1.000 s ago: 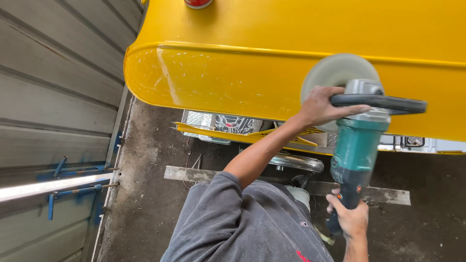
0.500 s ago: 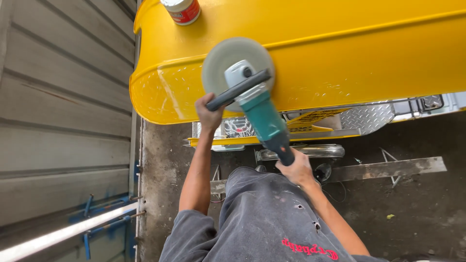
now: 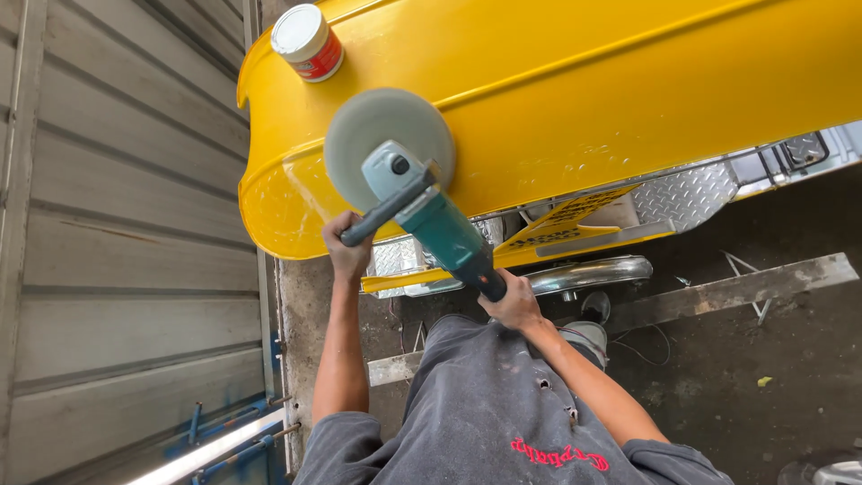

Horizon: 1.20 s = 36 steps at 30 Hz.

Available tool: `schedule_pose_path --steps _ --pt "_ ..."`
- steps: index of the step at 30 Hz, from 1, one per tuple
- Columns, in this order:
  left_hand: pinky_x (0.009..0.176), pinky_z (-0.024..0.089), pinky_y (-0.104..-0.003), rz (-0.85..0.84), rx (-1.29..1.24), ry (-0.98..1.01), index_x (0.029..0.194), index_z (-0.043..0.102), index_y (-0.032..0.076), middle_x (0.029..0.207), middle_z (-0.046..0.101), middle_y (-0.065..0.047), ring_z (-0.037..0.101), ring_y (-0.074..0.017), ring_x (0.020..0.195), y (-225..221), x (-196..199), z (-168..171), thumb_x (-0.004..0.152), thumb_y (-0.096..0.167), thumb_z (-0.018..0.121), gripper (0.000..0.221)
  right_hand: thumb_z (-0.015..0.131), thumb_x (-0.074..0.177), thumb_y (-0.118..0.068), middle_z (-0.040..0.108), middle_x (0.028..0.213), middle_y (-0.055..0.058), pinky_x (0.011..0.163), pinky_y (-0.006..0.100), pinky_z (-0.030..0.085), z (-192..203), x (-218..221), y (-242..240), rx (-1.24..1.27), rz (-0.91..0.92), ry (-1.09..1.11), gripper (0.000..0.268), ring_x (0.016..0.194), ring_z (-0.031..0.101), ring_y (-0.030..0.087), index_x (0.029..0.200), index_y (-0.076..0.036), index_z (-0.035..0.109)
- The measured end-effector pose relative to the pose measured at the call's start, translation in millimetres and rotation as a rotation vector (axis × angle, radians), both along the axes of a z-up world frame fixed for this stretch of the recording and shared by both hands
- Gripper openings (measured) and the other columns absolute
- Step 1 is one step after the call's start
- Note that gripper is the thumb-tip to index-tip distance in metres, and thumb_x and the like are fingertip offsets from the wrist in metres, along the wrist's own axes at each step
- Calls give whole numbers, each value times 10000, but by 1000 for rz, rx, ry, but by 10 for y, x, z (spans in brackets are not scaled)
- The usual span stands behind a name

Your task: Applying polishing compound and using a power polisher to buff the exterior of a yellow vehicle.

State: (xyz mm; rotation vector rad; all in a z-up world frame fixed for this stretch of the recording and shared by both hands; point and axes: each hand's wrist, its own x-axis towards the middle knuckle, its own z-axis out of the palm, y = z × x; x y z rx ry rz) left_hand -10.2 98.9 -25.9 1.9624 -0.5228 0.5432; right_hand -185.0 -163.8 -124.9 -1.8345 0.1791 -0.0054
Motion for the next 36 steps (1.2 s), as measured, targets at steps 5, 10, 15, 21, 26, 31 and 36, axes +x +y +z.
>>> schedule_pose_path --steps 5,10,15,21,26,31,36 --pt "559 268 -293 -76 35 211 658 374 37 613 372 19 322 -90 602 -566 -155 124 889 59 831 512 790 720 -216 736 830 216 730 434 575 -308 -201 -206 4 -71 -53 341 782 734 396 962 -3 681" --pt "548 283 -300 -139 79 159 652 393 32 614 389 -10 343 -111 594 -1132 -173 236 868 83 838 497 781 700 -201 740 849 210 730 432 579 -415 -294 -505 -6 -164 -110 382 796 736 400 1008 7 690" --pt "526 299 -319 -133 156 148 626 433 19 579 414 -38 366 -125 557 -1603 -116 177 836 110 857 481 788 705 -209 722 782 197 704 427 572 -469 -397 -782 14 -247 -38 367 736 734 372 990 0 689" --pt "549 304 -349 -205 198 137 644 428 7 582 389 -78 369 -189 576 -2226 -86 204 840 99 843 468 738 747 -188 699 707 162 686 393 563 -368 -520 -1108 70 -334 15 261 679 729 328 942 -22 690" --pt "542 332 -359 -254 246 136 643 434 11 585 401 -96 387 -204 566 -2862 -57 206 828 125 837 458 754 745 -180 691 687 150 656 373 556 -448 -638 -1474 103 -414 40 227 652 730 277 872 -7 683" --pt "539 347 -370 -296 282 155 627 442 20 558 412 -106 388 -230 541 -3549 -48 205 833 152 822 452 754 764 -161 703 696 115 657 344 553 -390 -767 -1922 151 -479 102 206 650 712 196 889 -7 697" --pt "519 378 -375 -364 293 294 614 491 24 531 419 -137 404 -261 493 -4127 -108 349 859 195 793 425 767 760 -130 738 810 59 697 298 558 -501 -909 -2231 206 -562 23 214 720 708 135 944 -30 721"
